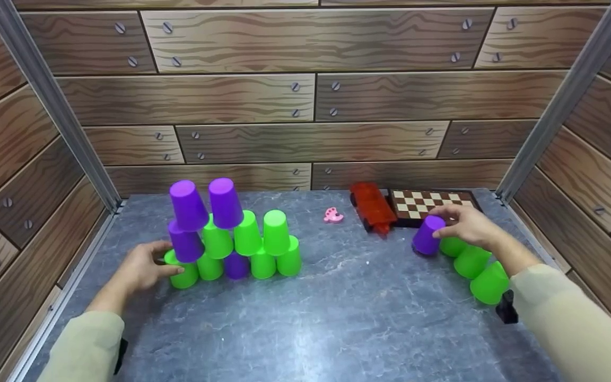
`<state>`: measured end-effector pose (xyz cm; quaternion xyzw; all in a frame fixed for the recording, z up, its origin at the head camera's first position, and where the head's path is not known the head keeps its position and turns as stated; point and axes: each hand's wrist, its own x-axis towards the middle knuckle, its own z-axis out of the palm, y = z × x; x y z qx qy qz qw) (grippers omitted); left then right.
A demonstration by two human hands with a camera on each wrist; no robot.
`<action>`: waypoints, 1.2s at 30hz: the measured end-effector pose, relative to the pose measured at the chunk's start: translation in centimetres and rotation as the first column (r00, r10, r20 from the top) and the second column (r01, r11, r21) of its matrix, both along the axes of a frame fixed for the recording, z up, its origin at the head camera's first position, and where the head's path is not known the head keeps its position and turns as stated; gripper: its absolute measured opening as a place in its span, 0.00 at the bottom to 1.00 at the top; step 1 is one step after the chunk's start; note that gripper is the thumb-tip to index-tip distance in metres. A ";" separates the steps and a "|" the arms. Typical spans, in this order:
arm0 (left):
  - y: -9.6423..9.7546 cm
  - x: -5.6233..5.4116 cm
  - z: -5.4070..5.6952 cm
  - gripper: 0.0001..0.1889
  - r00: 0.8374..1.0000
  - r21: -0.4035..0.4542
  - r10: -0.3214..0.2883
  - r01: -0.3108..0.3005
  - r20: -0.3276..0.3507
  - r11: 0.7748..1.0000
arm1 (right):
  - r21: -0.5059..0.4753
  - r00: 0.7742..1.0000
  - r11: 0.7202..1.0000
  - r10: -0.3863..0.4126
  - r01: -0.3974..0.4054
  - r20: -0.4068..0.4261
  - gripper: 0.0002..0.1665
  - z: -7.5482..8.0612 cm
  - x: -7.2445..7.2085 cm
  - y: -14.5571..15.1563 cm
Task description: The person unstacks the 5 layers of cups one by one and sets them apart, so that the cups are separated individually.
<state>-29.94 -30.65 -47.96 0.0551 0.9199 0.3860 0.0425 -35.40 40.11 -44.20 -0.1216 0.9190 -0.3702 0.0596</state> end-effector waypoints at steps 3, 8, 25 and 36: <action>0.0 0.0 0.0 0.35 1.000 0.002 -0.001 0.001 -0.003 1.000 | 0.008 1.000 1.000 -0.011 0.011 0.002 0.36 -0.4 -0.1 -0.1; 0.0 0.2 -0.3 0.34 1.000 0.008 0.010 -0.010 0.010 1.000 | 0.015 1.000 1.000 -0.009 0.009 0.005 0.35 -0.9 -0.2 -0.4; 0.0 0.2 0.0 0.35 1.000 0.029 0.007 -0.008 0.006 1.000 | 0.036 1.000 0.999 0.003 -0.003 -0.004 0.35 -1.0 -0.8 -0.5; 0.1 0.2 -0.1 0.32 1.000 0.044 0.004 -0.005 0.004 0.999 | 0.091 1.000 0.996 -0.014 0.015 -0.010 0.36 -0.9 -0.7 -0.1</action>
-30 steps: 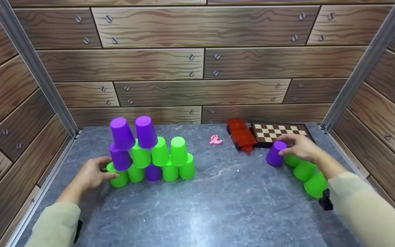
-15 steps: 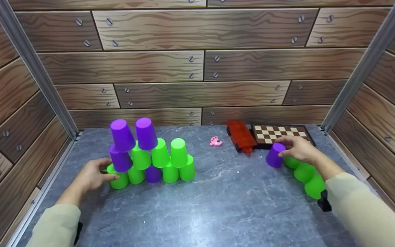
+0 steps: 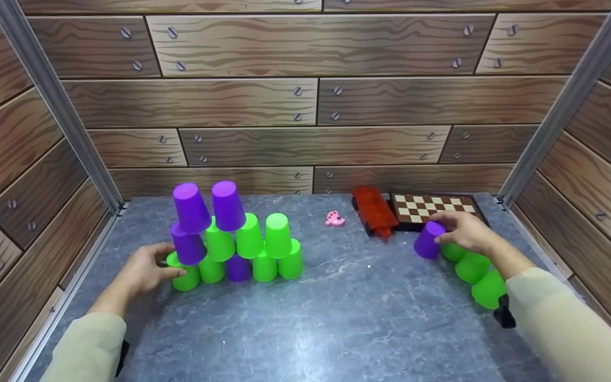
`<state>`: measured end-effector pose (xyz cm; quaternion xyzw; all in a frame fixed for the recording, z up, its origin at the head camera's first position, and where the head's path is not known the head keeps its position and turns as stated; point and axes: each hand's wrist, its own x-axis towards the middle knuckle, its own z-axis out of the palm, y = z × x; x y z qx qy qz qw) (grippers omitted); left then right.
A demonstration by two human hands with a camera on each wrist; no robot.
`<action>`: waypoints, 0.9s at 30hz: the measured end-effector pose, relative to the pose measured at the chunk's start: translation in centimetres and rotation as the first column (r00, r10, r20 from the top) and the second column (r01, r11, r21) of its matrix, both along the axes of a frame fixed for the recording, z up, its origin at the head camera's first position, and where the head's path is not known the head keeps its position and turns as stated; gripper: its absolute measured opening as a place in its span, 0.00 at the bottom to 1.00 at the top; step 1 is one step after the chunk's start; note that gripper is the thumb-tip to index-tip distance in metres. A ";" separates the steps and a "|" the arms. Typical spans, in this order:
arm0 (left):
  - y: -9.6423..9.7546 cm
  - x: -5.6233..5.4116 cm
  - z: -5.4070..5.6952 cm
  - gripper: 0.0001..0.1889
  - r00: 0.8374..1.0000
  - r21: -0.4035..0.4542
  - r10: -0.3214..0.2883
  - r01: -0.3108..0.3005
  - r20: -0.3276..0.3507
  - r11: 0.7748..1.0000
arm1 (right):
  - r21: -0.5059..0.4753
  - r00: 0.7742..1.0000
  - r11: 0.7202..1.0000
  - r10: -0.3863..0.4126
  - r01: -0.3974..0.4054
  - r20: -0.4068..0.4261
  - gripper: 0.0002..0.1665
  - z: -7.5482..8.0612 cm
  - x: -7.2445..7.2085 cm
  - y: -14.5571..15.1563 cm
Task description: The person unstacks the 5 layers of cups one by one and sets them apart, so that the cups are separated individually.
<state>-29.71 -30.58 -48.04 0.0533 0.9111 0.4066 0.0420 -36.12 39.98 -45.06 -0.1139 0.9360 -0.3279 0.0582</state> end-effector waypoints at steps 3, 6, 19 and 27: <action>-0.1 0.0 -0.1 0.32 1.000 -0.007 0.001 -0.001 -0.004 1.000 | 0.003 1.000 1.000 0.001 -0.001 -0.005 0.36 0.0 0.1 -0.1; -0.1 0.1 -0.3 0.32 1.000 -0.016 0.008 -0.008 -0.002 1.000 | -0.021 1.000 1.000 0.017 -0.017 -0.021 0.36 0.2 0.2 -0.1; 0.1 0.0 -0.1 0.35 1.000 -0.008 0.014 -0.014 0.011 1.000 | 0.008 0.983 0.996 0.086 -0.085 -0.163 0.33 7.0 1.4 -4.1; 0.2 0.0 0.2 0.34 1.000 -0.003 0.017 -0.017 0.022 1.000 | -0.098 0.947 0.966 0.208 -0.238 -0.243 0.31 11.5 2.0 -14.3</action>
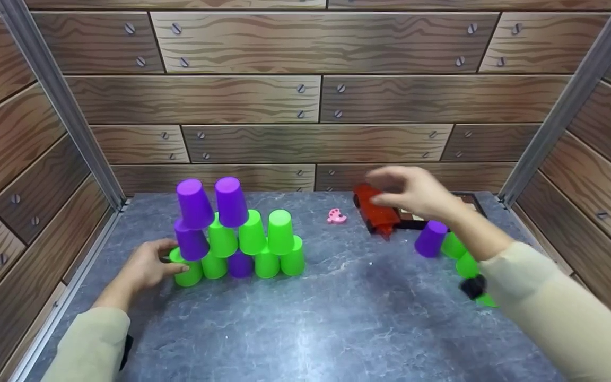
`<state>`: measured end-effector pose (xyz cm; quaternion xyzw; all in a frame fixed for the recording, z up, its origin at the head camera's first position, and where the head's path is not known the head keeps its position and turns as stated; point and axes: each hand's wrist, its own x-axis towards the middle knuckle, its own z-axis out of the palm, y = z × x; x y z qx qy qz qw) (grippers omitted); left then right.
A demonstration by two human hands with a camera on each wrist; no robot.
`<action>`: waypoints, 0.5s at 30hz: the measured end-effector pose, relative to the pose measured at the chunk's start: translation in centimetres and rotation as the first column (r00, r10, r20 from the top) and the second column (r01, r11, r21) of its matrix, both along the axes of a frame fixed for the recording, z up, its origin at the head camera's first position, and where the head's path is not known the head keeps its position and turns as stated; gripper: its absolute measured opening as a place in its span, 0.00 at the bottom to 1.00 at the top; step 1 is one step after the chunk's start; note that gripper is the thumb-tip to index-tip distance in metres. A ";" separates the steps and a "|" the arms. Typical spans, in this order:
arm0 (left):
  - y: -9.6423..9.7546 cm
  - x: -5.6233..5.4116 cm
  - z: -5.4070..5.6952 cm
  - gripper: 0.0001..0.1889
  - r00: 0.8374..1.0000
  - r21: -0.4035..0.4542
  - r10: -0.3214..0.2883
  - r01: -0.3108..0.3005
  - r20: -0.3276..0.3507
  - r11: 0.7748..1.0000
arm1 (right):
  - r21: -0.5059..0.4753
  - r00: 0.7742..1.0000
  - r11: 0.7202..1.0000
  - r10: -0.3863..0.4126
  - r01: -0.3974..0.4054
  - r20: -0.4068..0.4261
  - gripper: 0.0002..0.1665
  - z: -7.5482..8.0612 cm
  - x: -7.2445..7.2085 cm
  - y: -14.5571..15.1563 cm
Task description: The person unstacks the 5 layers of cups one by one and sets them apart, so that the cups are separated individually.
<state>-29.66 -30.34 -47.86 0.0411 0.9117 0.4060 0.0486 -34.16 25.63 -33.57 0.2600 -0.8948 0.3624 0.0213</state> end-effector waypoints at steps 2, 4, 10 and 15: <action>0.0 -0.1 0.0 0.34 1.000 -0.001 -0.002 0.002 -0.003 1.000 | -0.043 0.999 0.998 0.045 -0.046 -0.014 0.30 0.9 0.2 -3.0; 0.0 -0.2 0.0 0.34 1.000 -0.001 -0.003 0.003 -0.009 1.000 | -0.086 0.996 0.993 0.083 -0.085 -0.029 0.29 1.7 0.4 -5.9; -0.2 -0.2 -0.1 0.33 1.000 -0.009 -0.003 0.003 -0.017 1.000 | -0.174 0.982 0.968 0.166 -0.179 -0.086 0.27 2.9 0.4 -13.9; -0.1 0.0 -0.1 0.34 1.000 -0.011 -0.003 0.003 -0.009 1.000 | -0.213 0.984 0.961 0.161 -0.174 -0.078 0.27 2.8 0.1 -18.8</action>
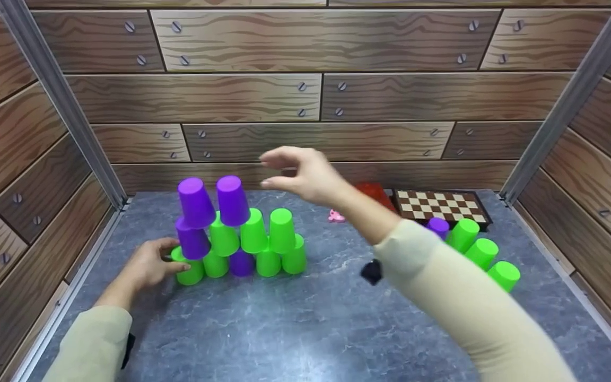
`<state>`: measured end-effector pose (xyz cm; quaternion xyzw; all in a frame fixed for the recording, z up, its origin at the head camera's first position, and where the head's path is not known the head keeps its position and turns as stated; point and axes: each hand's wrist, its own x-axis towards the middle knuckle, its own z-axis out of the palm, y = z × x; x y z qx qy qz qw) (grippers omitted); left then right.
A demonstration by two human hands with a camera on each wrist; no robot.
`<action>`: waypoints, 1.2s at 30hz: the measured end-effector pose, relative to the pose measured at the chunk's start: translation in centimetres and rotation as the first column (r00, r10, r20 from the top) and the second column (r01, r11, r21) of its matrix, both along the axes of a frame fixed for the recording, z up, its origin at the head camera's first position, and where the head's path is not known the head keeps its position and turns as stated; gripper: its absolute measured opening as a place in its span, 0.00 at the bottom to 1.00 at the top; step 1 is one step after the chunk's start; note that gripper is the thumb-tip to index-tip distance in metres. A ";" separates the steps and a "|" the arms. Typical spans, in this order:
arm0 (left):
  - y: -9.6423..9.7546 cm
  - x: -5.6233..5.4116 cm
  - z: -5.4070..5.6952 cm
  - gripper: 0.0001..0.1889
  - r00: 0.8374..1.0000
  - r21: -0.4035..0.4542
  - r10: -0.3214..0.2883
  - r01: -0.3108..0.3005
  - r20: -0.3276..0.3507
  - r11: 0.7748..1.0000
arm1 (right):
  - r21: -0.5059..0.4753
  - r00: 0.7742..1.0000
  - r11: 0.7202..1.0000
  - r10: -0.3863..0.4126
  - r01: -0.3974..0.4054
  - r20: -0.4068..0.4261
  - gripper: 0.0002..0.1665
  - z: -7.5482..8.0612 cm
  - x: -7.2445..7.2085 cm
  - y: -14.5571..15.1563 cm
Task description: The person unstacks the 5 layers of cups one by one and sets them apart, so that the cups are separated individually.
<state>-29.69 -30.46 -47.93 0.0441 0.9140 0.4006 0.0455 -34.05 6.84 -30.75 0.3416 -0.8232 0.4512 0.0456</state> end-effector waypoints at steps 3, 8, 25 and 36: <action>0.1 0.0 0.0 0.35 1.000 -0.001 0.003 -0.003 0.004 1.000 | -0.005 1.000 1.000 -0.008 0.009 0.029 0.28 -0.5 -0.3 -2.2; 0.1 0.0 0.1 0.35 1.000 -0.005 0.002 -0.002 -0.001 1.000 | 0.040 0.998 0.999 -0.018 0.016 0.052 0.31 -1.6 -0.6 -4.8; -0.3 -0.1 -0.1 0.35 1.000 0.002 0.006 -0.006 -0.008 1.000 | 0.023 0.994 0.999 -0.026 0.023 0.105 0.30 -3.7 -0.8 -7.3; -0.1 0.0 -0.2 0.35 1.000 0.011 0.009 -0.009 -0.002 1.000 | -0.042 0.995 0.999 0.002 0.002 0.098 0.34 -1.8 -0.7 -2.3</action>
